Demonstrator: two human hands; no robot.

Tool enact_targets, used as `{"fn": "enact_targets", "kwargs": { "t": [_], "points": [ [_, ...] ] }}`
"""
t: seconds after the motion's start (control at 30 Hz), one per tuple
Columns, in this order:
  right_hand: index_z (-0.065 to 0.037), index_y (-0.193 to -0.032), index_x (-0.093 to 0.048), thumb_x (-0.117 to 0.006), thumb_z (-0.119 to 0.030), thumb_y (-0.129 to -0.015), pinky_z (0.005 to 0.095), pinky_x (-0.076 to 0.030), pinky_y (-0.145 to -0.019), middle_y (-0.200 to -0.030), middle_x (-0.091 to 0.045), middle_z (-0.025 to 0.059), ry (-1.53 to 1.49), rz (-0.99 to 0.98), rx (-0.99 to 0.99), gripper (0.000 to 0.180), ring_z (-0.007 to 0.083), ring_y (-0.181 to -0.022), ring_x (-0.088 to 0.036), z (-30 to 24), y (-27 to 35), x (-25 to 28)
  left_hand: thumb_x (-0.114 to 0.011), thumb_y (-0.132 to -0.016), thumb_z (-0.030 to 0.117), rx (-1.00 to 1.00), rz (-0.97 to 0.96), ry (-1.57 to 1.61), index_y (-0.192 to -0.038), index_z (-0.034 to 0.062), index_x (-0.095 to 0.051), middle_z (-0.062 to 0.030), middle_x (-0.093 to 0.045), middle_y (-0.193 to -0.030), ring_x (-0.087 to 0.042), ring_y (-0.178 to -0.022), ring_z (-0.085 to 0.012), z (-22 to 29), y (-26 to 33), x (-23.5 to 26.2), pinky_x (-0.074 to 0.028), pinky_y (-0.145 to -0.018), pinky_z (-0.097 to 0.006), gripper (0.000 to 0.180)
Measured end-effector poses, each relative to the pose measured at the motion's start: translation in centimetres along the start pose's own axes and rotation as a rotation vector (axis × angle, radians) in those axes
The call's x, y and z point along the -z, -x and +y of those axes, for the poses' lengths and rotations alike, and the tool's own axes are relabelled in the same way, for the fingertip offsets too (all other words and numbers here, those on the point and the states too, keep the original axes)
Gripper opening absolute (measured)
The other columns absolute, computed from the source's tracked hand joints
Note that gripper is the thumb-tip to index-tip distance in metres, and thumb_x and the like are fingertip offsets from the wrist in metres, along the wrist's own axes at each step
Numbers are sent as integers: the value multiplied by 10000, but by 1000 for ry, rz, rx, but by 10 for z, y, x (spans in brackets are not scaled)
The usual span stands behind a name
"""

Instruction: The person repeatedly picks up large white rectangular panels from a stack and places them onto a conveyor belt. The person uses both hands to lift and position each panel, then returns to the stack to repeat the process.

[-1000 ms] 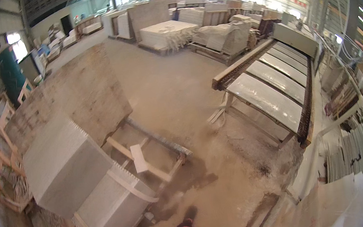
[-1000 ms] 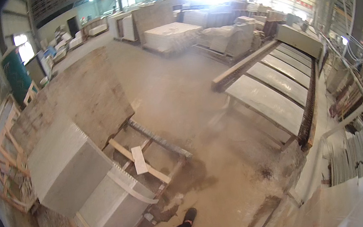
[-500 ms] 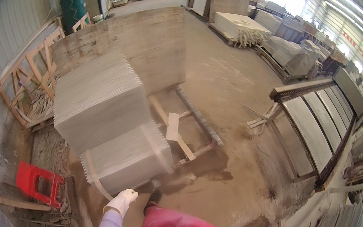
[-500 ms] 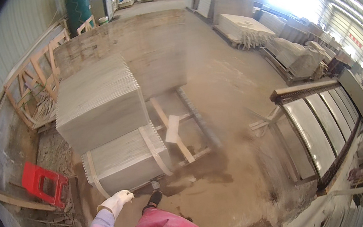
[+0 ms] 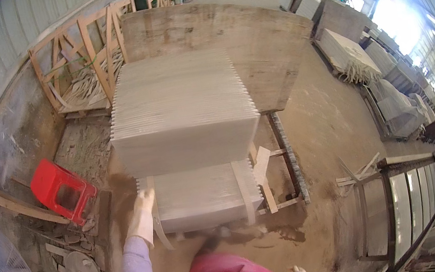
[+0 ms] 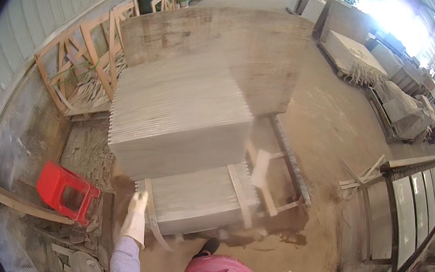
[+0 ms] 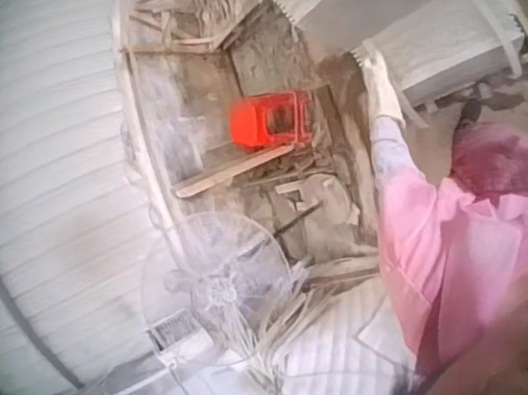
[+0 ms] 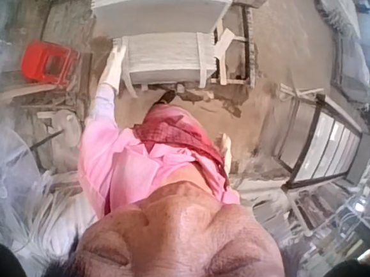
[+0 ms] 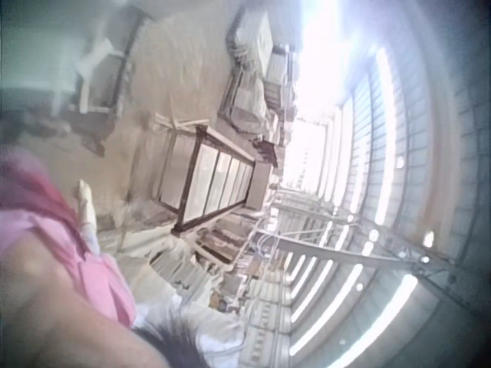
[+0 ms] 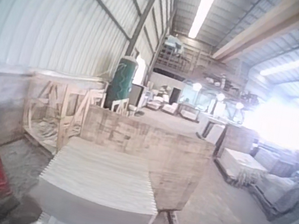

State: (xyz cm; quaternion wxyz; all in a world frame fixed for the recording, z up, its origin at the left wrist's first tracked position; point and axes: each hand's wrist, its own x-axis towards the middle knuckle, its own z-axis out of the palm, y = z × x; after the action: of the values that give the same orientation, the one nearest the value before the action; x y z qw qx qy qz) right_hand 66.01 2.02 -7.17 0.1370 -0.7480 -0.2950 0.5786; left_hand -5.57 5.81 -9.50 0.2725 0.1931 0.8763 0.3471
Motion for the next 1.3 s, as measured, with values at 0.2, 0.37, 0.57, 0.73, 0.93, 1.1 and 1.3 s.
{"fn": "enact_targets", "kwargs": {
  "t": [0.2,0.37,0.57,0.73,0.93,1.1,1.3],
  "points": [
    [32,-1059,-591,-449,-295,-939,338,-516,-639,-829,-661,146,254,-128,284,377,233,-700,-643,-155,-15,-88,-645,-848,350,-137,466,300,-1198,16,-513,-177,-579,-1167,-559,-1067,-252,48,-110,68,-433,-913,-329,501],
    [32,-1088,-598,-491,-319,-931,298,-500,-713,-921,-660,99,324,-185,247,399,176,-795,-629,-231,-4,-165,-645,-807,509,-185,500,364,-1273,-10,-459,-216,-567,-1187,-544,-1105,-292,96,-148,98,-414,-941,-354,722],
    [-15,-1100,-626,-488,-350,-910,297,-465,-820,-964,-667,108,483,-299,315,408,183,-886,-619,-255,9,-222,-612,-758,628,44,419,73,-1195,-19,-513,-255,-566,-1155,-537,-1100,-359,123,-136,107,-407,-934,-400,787],
    [-42,-1079,-641,-482,-345,-883,314,-461,-826,-1000,-662,133,537,-323,279,394,206,-905,-619,-254,15,-229,-586,-749,665,-14,425,-29,-1157,-65,-527,-279,-577,-1123,-530,-1091,-393,127,-131,116,-385,-935,-406,839],
    [-38,-1093,-630,-498,-356,-857,315,-466,-810,-950,-670,124,563,-286,246,417,205,-865,-624,-250,6,-233,-666,-745,563,-64,239,21,-1002,-37,-573,-196,-620,-990,-560,-957,-299,123,-148,134,-399,-878,-365,659],
    [-44,-1086,-632,-508,-355,-848,317,-470,-793,-925,-674,122,605,-322,266,411,206,-842,-625,-249,6,-234,-672,-748,548,-129,252,79,-805,0,-542,-143,-591,-817,-520,-789,-254,122,-149,134,-407,-779,-361,567],
    [-24,-1080,-618,-501,-364,-875,327,-478,-789,-933,-676,117,572,-255,347,414,200,-834,-639,-264,16,-242,-682,-751,528,-182,268,72,-737,-4,-512,-107,-547,-711,-486,-716,-232,117,-156,135,-403,-721,-351,558]
  ]
}}
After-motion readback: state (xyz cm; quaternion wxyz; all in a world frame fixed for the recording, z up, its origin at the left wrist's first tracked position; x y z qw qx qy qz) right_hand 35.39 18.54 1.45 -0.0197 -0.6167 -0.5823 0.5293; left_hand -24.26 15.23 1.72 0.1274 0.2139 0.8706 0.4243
